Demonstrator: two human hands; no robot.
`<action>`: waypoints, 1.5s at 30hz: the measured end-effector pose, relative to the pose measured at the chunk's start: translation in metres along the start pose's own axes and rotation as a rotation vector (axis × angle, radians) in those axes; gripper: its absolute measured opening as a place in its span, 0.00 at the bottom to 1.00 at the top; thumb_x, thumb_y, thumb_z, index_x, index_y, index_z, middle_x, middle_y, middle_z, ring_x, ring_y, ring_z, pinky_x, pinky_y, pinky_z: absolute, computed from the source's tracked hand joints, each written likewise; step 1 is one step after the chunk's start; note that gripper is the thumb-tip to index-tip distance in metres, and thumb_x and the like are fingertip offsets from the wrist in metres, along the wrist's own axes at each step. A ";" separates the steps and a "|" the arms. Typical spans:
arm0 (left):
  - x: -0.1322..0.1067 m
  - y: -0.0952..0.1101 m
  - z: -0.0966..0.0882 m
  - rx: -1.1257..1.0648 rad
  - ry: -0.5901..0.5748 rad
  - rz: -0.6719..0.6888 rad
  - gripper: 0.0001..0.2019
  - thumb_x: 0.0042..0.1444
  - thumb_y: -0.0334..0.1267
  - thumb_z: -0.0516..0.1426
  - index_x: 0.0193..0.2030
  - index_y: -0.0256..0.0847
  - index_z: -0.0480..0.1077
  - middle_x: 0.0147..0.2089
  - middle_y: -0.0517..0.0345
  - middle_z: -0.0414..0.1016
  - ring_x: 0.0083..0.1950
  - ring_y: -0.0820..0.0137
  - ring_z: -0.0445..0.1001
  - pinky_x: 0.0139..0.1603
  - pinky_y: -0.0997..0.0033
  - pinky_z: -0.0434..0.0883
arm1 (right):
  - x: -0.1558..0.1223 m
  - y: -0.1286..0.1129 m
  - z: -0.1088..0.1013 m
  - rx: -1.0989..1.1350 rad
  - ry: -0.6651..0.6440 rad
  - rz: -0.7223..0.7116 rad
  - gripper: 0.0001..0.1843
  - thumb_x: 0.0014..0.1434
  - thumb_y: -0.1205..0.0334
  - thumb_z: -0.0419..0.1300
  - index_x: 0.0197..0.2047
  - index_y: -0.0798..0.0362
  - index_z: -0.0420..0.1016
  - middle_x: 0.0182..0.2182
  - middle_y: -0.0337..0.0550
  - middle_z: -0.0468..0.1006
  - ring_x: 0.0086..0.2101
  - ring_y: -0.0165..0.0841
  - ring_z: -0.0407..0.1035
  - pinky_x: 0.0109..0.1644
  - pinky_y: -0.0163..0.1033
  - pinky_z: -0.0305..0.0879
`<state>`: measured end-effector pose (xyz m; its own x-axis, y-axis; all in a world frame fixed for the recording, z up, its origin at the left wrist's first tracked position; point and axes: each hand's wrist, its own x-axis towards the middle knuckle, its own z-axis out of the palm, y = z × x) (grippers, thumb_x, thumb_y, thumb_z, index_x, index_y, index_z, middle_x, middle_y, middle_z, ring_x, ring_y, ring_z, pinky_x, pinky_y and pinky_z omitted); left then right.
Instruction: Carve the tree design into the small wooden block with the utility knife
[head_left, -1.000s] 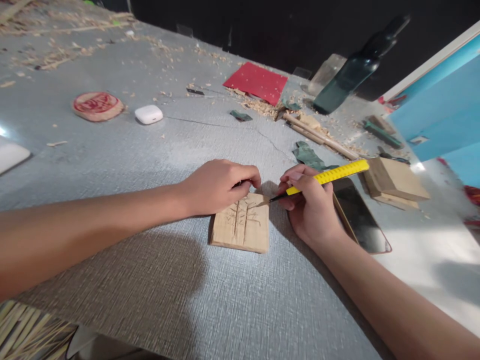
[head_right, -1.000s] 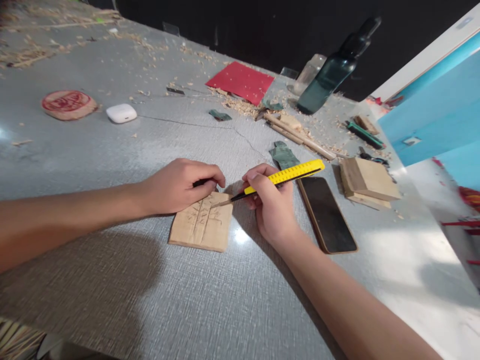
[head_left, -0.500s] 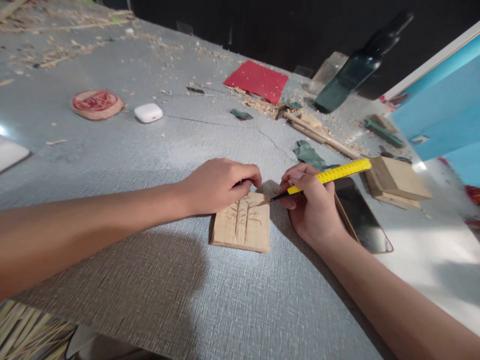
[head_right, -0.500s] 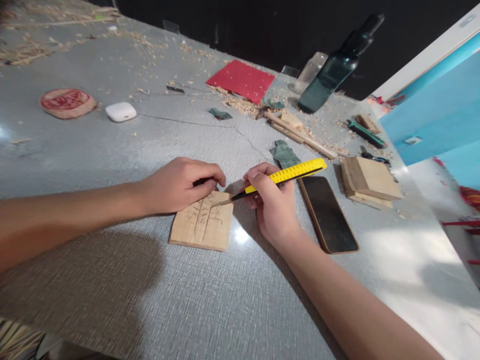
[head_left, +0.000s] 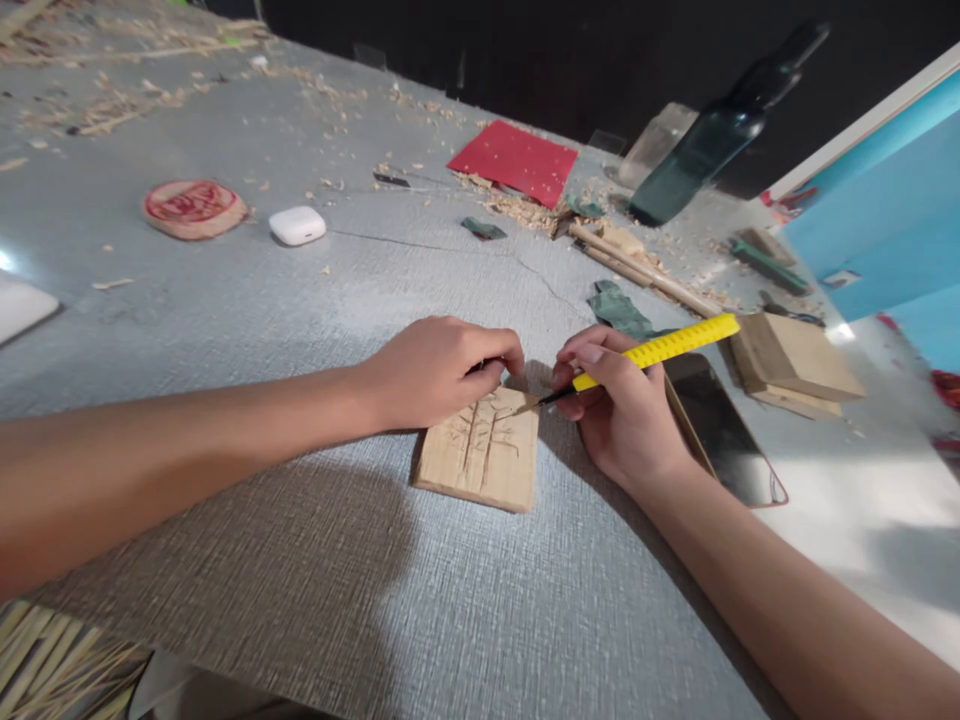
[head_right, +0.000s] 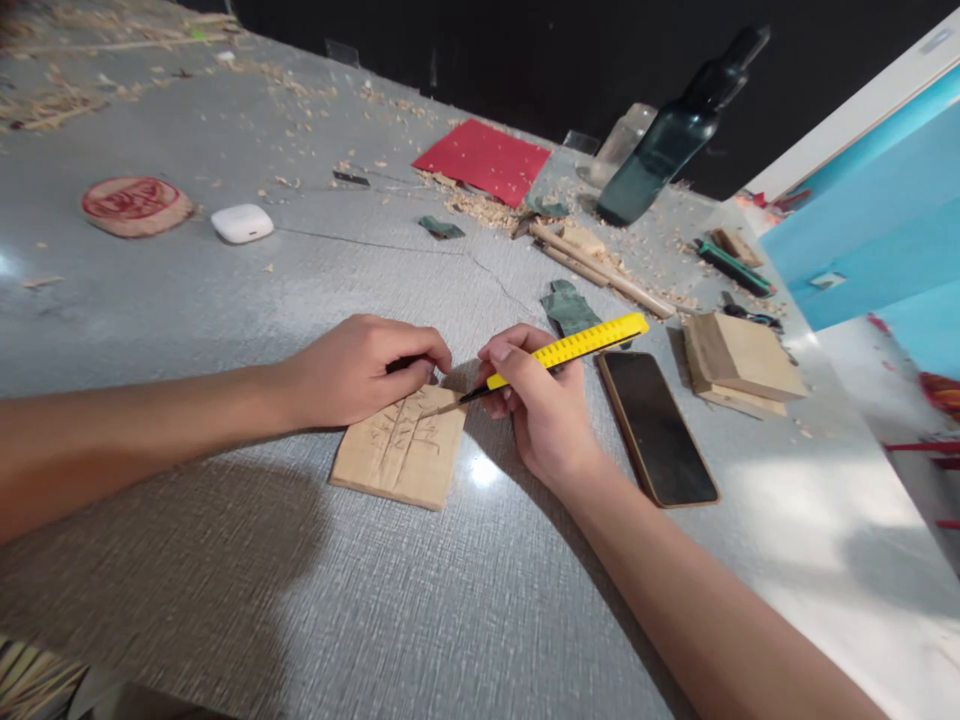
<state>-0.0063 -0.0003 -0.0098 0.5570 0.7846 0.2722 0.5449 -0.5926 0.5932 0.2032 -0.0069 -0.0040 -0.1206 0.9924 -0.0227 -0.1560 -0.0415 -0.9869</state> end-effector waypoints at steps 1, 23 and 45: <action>0.000 0.000 0.000 0.005 0.000 0.003 0.11 0.67 0.31 0.52 0.45 0.44 0.77 0.41 0.62 0.82 0.40 0.71 0.78 0.42 0.70 0.66 | 0.000 0.000 0.000 0.005 0.010 0.000 0.07 0.53 0.60 0.69 0.27 0.51 0.78 0.21 0.39 0.72 0.20 0.27 0.61 0.17 0.30 0.53; -0.024 0.029 0.013 0.001 -0.071 0.033 0.54 0.46 0.65 0.69 0.72 0.41 0.52 0.61 0.43 0.69 0.57 0.50 0.70 0.55 0.51 0.68 | 0.004 0.005 -0.004 0.066 0.120 -0.072 0.05 0.53 0.64 0.65 0.27 0.53 0.76 0.21 0.39 0.68 0.21 0.25 0.58 0.17 0.28 0.47; -0.021 0.030 0.009 0.000 -0.117 0.010 0.48 0.49 0.64 0.67 0.69 0.39 0.58 0.58 0.47 0.71 0.56 0.53 0.67 0.56 0.52 0.66 | 0.007 0.007 -0.004 0.085 0.227 -0.123 0.08 0.51 0.66 0.66 0.23 0.52 0.73 0.21 0.40 0.66 0.21 0.26 0.55 0.16 0.31 0.44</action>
<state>0.0036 -0.0360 -0.0045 0.6319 0.7518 0.1883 0.5385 -0.6006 0.5911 0.2049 0.0000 -0.0113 0.1253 0.9908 0.0516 -0.2391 0.0807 -0.9676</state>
